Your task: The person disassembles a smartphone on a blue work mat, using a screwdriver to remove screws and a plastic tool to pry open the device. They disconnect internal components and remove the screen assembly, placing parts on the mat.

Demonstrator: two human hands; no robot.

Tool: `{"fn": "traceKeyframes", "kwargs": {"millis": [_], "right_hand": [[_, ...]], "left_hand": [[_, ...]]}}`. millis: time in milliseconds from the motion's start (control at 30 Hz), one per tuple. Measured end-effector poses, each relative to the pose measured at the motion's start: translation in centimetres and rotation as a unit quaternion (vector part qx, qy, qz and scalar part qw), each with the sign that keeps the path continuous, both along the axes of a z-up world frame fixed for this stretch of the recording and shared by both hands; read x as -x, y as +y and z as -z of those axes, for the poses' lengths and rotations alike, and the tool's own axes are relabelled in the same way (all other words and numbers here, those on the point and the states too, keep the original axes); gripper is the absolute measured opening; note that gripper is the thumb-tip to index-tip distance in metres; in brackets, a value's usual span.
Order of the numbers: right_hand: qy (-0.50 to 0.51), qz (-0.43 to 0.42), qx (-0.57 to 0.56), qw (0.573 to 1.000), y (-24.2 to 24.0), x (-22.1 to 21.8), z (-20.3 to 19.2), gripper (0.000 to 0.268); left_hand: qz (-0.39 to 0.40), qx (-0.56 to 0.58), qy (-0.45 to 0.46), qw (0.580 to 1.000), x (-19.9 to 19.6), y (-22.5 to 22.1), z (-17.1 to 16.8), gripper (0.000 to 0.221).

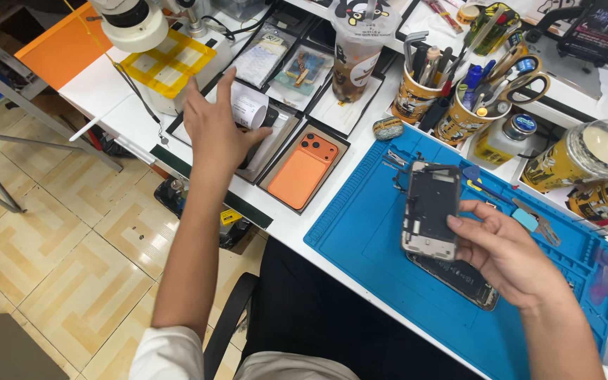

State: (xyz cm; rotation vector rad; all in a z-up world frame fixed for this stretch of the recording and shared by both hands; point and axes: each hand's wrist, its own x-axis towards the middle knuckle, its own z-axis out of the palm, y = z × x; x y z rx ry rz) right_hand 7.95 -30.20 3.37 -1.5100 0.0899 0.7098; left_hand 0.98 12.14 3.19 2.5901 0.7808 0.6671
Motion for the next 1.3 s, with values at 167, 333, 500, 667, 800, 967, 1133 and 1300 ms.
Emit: {"fn": "traceKeyframes", "kwargs": {"millis": [167,333,500,667,800,967,1133,1300], "right_hand": [[0.036,-0.054,0.066,0.996,8.6,2.7,-6.0,0.031],[0.035,-0.089,0.024,0.995,17.6,2.0,-4.7,0.025],[0.006,-0.105,-0.057,0.993,26.3,-0.5,0.8,0.024],[-0.077,-0.086,-0.060,0.992,30.5,-0.7,3.4,0.064],[-0.103,-0.090,-0.007,0.991,31.8,-0.7,3.2,0.068],[-0.481,-0.052,0.234,0.843,34.9,-2.3,8.6,0.039],[-0.420,-0.076,0.222,0.877,34.5,-0.5,5.2,0.024],[-0.409,-0.118,0.205,0.881,29.2,1.7,0.6,0.011]], "left_hand": [[0.018,0.126,-0.043,0.991,-0.8,3.3,-0.5,0.077],[-0.020,0.084,-0.155,0.984,0.6,5.4,0.0,0.071],[0.004,0.066,-0.134,0.989,1.5,5.0,0.0,0.064],[-0.013,-0.036,-0.023,0.999,2.9,4.1,0.1,0.059],[0.010,-0.052,0.007,0.999,4.1,3.9,1.0,0.048],[0.038,-0.059,-0.161,0.984,5.2,2.8,2.2,0.055],[0.070,-0.127,-0.294,0.945,6.6,-1.9,2.5,0.033],[0.089,-0.107,-0.299,0.944,7.3,-7.7,0.8,0.027]]}}
